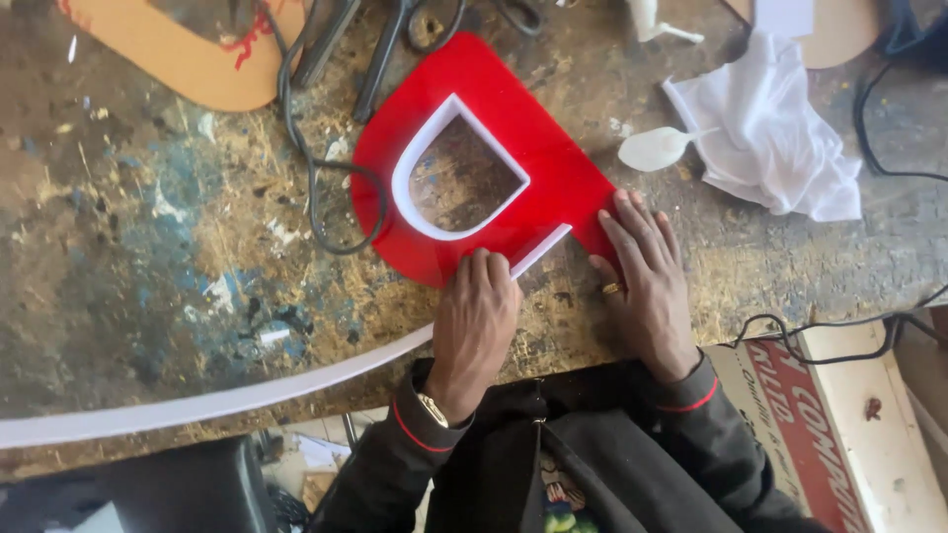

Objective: Assembling a 3D acrylic letter by gluing a white plastic border strip to a red acrylic base.

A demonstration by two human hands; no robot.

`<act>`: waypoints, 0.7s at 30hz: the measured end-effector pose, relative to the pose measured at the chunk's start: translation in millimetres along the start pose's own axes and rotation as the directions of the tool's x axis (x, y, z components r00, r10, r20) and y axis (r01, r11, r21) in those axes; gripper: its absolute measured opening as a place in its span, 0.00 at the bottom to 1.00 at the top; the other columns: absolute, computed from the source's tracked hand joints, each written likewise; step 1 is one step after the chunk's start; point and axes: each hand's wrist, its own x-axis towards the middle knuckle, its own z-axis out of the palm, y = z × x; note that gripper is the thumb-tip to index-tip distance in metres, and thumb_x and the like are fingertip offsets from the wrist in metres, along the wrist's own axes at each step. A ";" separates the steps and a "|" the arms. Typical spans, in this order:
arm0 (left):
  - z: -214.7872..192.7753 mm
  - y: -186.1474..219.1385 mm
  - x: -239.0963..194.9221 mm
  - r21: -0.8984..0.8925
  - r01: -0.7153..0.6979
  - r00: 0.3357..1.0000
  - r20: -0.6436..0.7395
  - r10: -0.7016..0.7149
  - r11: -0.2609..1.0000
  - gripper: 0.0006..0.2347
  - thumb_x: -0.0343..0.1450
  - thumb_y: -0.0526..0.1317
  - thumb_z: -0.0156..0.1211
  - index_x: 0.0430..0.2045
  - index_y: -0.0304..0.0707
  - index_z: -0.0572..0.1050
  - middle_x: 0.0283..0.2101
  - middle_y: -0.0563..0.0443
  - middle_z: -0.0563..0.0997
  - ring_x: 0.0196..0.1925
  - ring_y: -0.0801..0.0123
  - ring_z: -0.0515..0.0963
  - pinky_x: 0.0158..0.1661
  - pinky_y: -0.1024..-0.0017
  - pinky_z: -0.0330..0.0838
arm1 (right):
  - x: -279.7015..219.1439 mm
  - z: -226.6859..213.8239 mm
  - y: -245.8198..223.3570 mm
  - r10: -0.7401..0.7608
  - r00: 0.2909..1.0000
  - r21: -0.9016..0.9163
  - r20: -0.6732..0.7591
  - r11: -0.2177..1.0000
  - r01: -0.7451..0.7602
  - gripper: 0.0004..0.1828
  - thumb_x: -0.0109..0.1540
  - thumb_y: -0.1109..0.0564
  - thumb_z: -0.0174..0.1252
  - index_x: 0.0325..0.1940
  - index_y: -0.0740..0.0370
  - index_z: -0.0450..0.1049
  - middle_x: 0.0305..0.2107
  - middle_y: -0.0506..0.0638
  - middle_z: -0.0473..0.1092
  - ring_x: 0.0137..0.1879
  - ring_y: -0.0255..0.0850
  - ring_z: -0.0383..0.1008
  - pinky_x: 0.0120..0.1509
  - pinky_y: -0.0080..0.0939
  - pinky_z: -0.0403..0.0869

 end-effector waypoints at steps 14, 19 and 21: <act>13.4 19.9 8.8 0.107 0.125 0.988 -0.109 -0.113 0.986 0.06 0.78 0.38 0.66 0.32 0.42 0.76 0.33 0.55 0.76 0.34 0.66 0.85 0.31 0.71 0.81 | 24.5 -0.1 27.4 -0.071 0.993 0.166 0.091 0.985 0.055 0.25 0.80 0.48 0.53 0.81 0.57 0.74 0.81 0.58 0.66 0.88 0.55 0.60 0.90 0.62 0.57; 10.4 19.5 9.3 0.089 0.120 0.986 -0.126 -0.109 0.989 0.06 0.78 0.39 0.65 0.32 0.42 0.76 0.31 0.55 0.76 0.33 0.65 0.85 0.31 0.71 0.81 | 25.5 -0.9 25.9 -0.054 0.996 0.193 0.072 0.980 0.039 0.25 0.79 0.48 0.55 0.80 0.54 0.75 0.80 0.55 0.68 0.88 0.54 0.61 0.89 0.61 0.58; 7.5 21.0 11.3 0.083 0.122 0.985 -0.130 -0.110 0.989 0.06 0.78 0.39 0.65 0.32 0.42 0.76 0.31 0.55 0.76 0.33 0.64 0.85 0.31 0.71 0.81 | 26.6 -1.0 25.8 -0.046 0.996 0.194 0.075 0.980 0.031 0.25 0.79 0.47 0.55 0.80 0.54 0.76 0.79 0.55 0.68 0.88 0.54 0.61 0.90 0.61 0.58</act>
